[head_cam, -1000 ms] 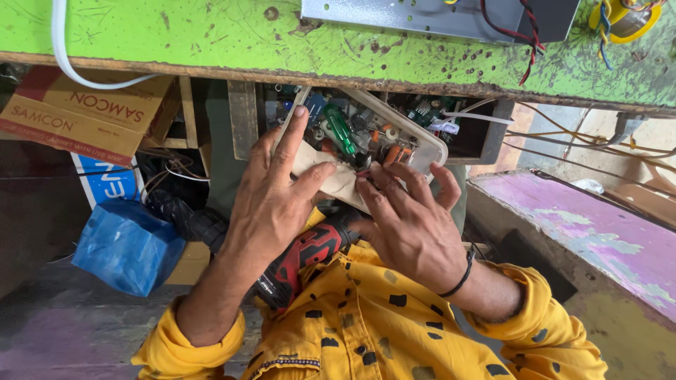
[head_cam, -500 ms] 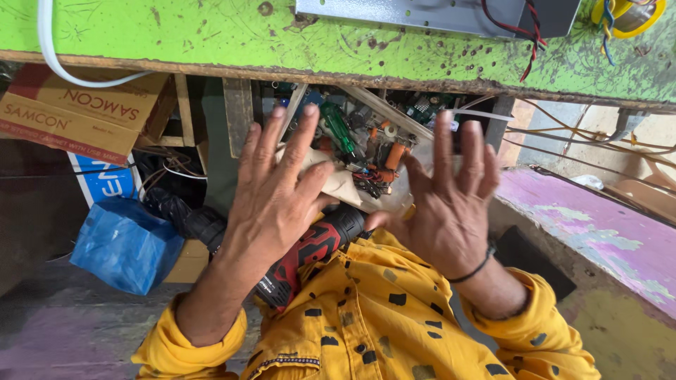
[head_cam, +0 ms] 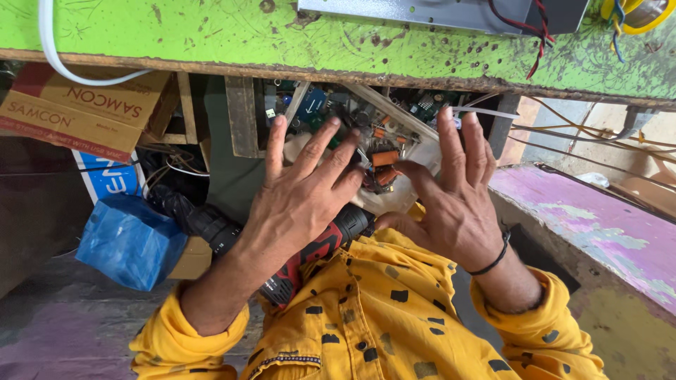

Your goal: The person works on an open electronic device, manipulating wires and components on a circuit board. They use a screwdriver to adjust parts and a power drill to secure screws. The person also searches through a container of small parts.

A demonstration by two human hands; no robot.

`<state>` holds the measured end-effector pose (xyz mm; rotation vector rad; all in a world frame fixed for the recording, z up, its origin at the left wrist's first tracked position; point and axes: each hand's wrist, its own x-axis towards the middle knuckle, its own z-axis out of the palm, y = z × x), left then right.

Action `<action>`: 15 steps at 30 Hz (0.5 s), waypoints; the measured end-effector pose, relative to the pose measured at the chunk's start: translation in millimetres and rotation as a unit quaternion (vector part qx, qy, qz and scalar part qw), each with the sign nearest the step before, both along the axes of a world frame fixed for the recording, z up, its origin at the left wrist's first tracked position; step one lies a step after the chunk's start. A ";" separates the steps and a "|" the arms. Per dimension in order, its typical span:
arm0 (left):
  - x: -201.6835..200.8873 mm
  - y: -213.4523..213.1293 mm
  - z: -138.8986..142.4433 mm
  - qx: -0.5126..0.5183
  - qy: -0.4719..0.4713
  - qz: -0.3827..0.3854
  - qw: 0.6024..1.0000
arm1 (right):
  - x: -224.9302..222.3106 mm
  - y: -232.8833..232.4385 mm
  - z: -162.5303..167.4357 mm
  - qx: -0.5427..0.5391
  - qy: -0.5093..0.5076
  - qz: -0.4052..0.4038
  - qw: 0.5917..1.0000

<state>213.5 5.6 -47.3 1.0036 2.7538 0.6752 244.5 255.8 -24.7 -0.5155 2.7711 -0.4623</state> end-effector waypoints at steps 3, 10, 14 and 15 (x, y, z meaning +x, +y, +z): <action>0.3 -1.9 -1.9 -0.016 0.003 -0.009 1.000 | -4.9 -3.4 -1.9 0.012 0.019 0.048 0.999; 0.1 -6.8 -6.6 0.018 0.011 0.008 1.000 | -18.7 -3.8 10.9 0.074 0.009 0.043 0.996; -1.0 -6.8 -5.4 0.022 0.001 0.008 1.000 | -26.1 -5.6 13.3 0.038 0.042 0.067 0.996; -0.9 -6.8 -4.7 0.020 0.001 0.007 1.000 | -26.6 -6.4 13.4 0.035 0.045 0.086 0.995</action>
